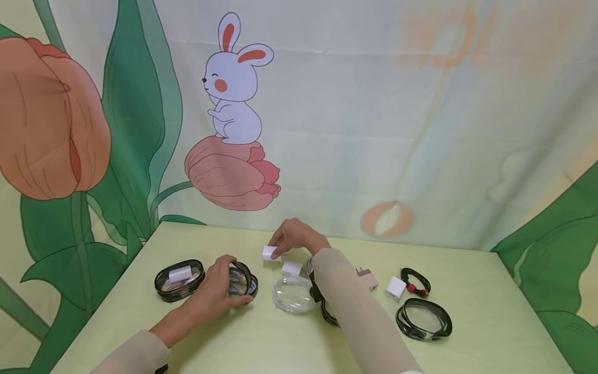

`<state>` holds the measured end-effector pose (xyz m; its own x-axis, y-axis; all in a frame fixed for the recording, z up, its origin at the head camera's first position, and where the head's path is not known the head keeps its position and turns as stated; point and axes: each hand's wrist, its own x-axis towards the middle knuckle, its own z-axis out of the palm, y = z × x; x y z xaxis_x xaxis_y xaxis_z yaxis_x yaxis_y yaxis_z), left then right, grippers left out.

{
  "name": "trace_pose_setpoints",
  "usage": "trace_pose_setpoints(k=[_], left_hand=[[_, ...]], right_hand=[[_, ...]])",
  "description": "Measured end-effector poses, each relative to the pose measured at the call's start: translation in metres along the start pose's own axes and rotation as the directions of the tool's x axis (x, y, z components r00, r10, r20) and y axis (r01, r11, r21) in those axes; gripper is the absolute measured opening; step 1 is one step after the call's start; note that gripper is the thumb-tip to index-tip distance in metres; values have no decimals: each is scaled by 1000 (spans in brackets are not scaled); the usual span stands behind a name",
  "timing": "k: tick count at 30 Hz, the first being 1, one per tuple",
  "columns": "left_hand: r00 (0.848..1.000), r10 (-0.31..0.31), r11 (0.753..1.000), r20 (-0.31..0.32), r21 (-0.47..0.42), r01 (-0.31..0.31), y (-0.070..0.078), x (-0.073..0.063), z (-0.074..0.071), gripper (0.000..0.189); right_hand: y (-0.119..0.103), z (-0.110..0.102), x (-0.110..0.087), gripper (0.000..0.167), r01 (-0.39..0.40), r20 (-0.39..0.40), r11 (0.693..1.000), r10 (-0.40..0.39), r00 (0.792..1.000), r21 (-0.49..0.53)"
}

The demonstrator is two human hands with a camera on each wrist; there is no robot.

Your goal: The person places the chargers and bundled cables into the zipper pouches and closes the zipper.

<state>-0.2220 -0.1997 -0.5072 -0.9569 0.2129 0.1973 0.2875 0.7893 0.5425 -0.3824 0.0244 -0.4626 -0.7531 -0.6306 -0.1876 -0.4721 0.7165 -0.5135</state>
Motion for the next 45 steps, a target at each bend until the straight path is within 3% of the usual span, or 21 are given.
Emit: trace_pose_setpoints(k=[4,20,28,38,45], left_hand=[[1000,2,1000,8,1,-2,1,1,0,96],[1000,-20,1000,24,6,20,2,1,-1,96],[999,3,1000,36,9,-3,1,2,-2,96],[999,4,1000,41,1,-4,0,0,-5,94],[999,16,1000,33,-2,-16,-3,0,-5,93]], right_hand=[[-7,0,-5,31,-37,-32,999,37,999,14],[-27,12,-20,28,-12,-58,997,16,998,81],[-38,26,-21,29,-21,-71,999,23,997,27],[-50,47,-19,19,59,-84,988,-48,995,139],[-52,60,-11,10,84,-89,991,-74,993,105]])
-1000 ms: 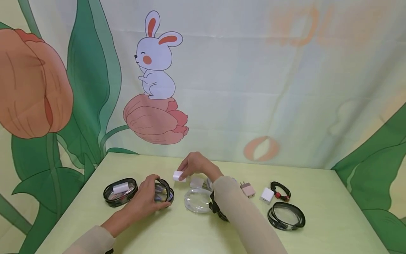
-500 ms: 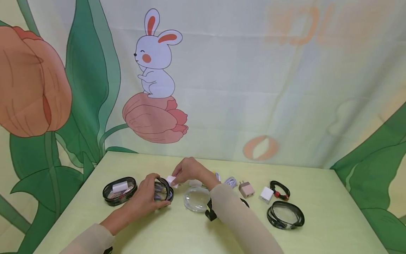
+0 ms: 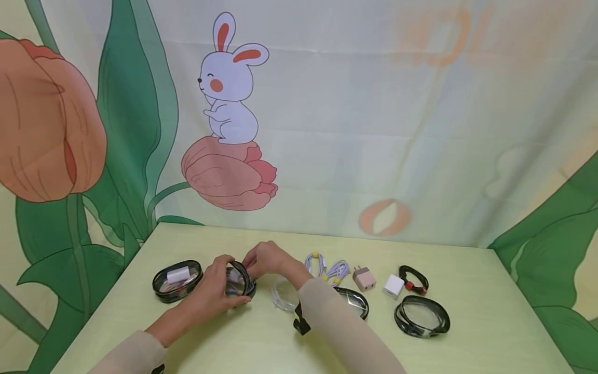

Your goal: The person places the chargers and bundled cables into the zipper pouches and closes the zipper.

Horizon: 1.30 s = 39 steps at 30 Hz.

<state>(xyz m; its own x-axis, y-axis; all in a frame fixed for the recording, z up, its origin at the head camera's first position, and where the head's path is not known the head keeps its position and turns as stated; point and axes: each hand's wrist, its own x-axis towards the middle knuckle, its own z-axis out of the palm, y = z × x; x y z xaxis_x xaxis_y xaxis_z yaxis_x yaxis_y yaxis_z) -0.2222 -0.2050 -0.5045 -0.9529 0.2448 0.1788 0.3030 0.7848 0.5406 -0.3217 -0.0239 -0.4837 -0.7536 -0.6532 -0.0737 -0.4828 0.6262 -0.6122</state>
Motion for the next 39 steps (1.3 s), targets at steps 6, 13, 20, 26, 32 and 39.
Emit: trace_pose_setpoints(k=[6,13,20,26,32,39], left_hand=[[999,38,999,-2,16,-38,-3,-1,1,96],[988,148,988,47,27,-150,-6,-4,-7,108],[984,164,983,72,65,-169,-11,-3,-10,99],[980,143,982,139,107,-158,-10,-2,-10,103],[932,279,926,231,194,-325,-19,-5,-27,95],[777,514,715,362,319,-622,-31,3,-37,89]], right_hand=[[3,1,-1,15,32,39,999,-34,999,41],[3,-3,-3,23,32,100,995,-41,994,95],[1,-2,-4,35,-25,137,989,5,991,148],[-3,-3,-9,49,-39,116,979,16,993,198],[-4,-12,-16,44,-8,48,974,-3,999,228],[-3,-25,-22,39,3,40,984,-10,999,180]])
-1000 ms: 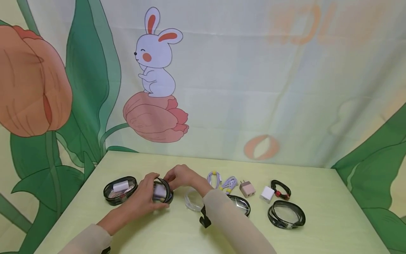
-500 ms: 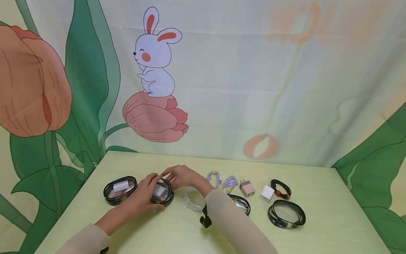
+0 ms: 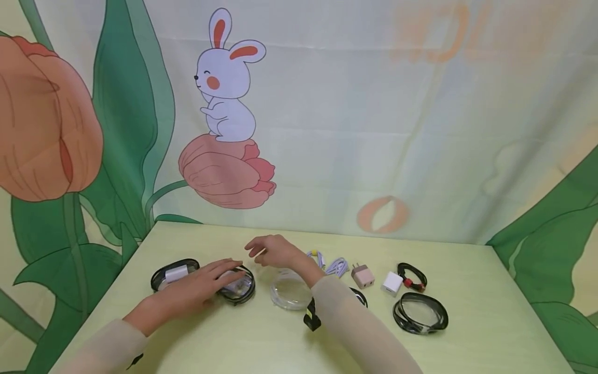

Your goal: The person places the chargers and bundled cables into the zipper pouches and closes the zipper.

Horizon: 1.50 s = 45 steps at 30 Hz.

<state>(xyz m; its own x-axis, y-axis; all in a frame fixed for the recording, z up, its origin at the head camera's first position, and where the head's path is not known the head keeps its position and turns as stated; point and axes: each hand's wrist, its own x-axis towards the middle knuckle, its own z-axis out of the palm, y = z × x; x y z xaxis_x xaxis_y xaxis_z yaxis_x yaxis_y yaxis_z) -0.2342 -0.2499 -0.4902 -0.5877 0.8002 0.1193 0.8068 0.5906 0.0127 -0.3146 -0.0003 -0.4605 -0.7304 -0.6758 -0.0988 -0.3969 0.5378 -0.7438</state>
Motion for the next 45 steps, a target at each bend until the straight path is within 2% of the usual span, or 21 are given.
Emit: trace_pose_setpoints(k=[3,7,10,13,15,18,20,23,25,27,31,33,35,37,40,45], left_hand=[[998,59,998,-14,21,-58,-3,3,2,82],[998,69,997,4,37,-69,-5,7,5,68],[999,17,999,52,43,-20,-4,9,7,63],[992,-91,994,93,62,85,2,13,7,60],[980,-173,981,96,108,162,7,17,8,60],[952,-297,942,71,186,280,15,23,12,64],[928,-370,911,48,214,352,19,27,15,67],[889,-458,873,21,198,445,25,28,17,69],[878,-479,864,-6,172,473,28,28,17,71],[884,-466,872,-40,148,466,31,27,18,73],[920,-378,918,-105,84,387,33,28,17,76],[933,-343,936,-111,44,350,32,28,17,74],[938,-333,943,-96,-4,334,32,29,17,72],[934,-349,937,-73,-38,347,33,29,17,68],[919,-391,920,-50,-58,388,34,31,18,63],[889,-456,890,-52,4,457,39,35,20,60]], right_hand=[[0,-1,-1,39,5,-1,1000,-5,1000,-17],[-1,-1,-2,39,19,1,997,-19,1000,-74],[-3,0,-3,38,31,6,992,-30,1000,-123],[-4,1,-5,33,34,13,986,-32,999,-164],[-6,1,-5,28,26,17,979,-23,1000,-202],[-6,3,-5,19,-3,10,957,6,1000,-291],[-6,6,-4,15,-8,6,921,11,1000,-389],[-4,11,-2,14,7,15,853,1,1000,-522],[-3,15,-1,17,27,30,818,-12,999,-575],[-3,19,0,20,31,39,802,-10,999,-596],[-2,27,1,24,5,27,798,14,1000,-603],[-2,30,2,25,-13,11,794,25,1000,-608],[-1,34,3,27,-41,-10,801,44,999,-597],[-1,36,5,29,-71,-32,806,64,997,-588],[-1,40,7,29,-119,-65,812,100,993,-571],[-1,45,10,27,-138,-95,791,101,990,-596]])
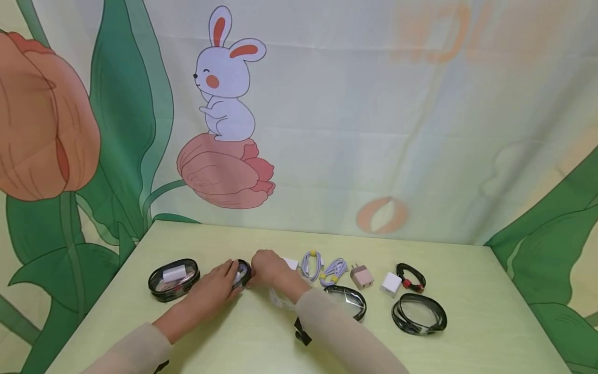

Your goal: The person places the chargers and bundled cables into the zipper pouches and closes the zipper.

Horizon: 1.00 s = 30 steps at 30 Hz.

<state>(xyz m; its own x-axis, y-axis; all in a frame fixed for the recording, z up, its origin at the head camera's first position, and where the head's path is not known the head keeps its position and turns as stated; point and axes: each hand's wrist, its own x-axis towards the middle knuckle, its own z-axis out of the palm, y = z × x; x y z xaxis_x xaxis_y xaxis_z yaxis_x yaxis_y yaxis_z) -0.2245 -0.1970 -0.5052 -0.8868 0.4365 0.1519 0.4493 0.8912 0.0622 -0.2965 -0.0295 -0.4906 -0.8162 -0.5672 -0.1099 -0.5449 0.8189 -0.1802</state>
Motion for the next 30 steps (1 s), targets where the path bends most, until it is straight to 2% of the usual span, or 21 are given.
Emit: trace_pose_setpoints(k=[3,6,14,17,21,25,27,30], left_hand=[[999,-23,999,-25,39,24,3,1,-1,60],[998,-34,999,-45,38,35,4,1,-2,62],[999,3,1000,-36,-19,-4,2,-3,-1,59],[999,-8,1000,-43,-21,7,3,-2,1,58],[996,-18,1000,-88,6,19,8,0,3,56],[992,-15,999,-122,33,19,10,1,5,54],[992,-21,999,-122,29,25,9,1,6,54],[995,-38,999,-87,-3,38,9,1,4,52]], right_hand=[[0,1,0,27,40,-17,998,-41,999,-50],[1,2,-1,27,82,-19,993,-84,996,-88],[7,5,-4,22,127,-17,982,-131,991,-141],[9,5,-5,15,167,-43,966,-179,983,-198],[9,4,-5,15,187,-107,946,-222,969,-266],[13,1,-2,12,201,-166,946,-248,954,-255],[15,-1,0,11,230,-169,940,-277,946,-252],[20,-6,4,10,283,-133,927,-322,937,-246]])
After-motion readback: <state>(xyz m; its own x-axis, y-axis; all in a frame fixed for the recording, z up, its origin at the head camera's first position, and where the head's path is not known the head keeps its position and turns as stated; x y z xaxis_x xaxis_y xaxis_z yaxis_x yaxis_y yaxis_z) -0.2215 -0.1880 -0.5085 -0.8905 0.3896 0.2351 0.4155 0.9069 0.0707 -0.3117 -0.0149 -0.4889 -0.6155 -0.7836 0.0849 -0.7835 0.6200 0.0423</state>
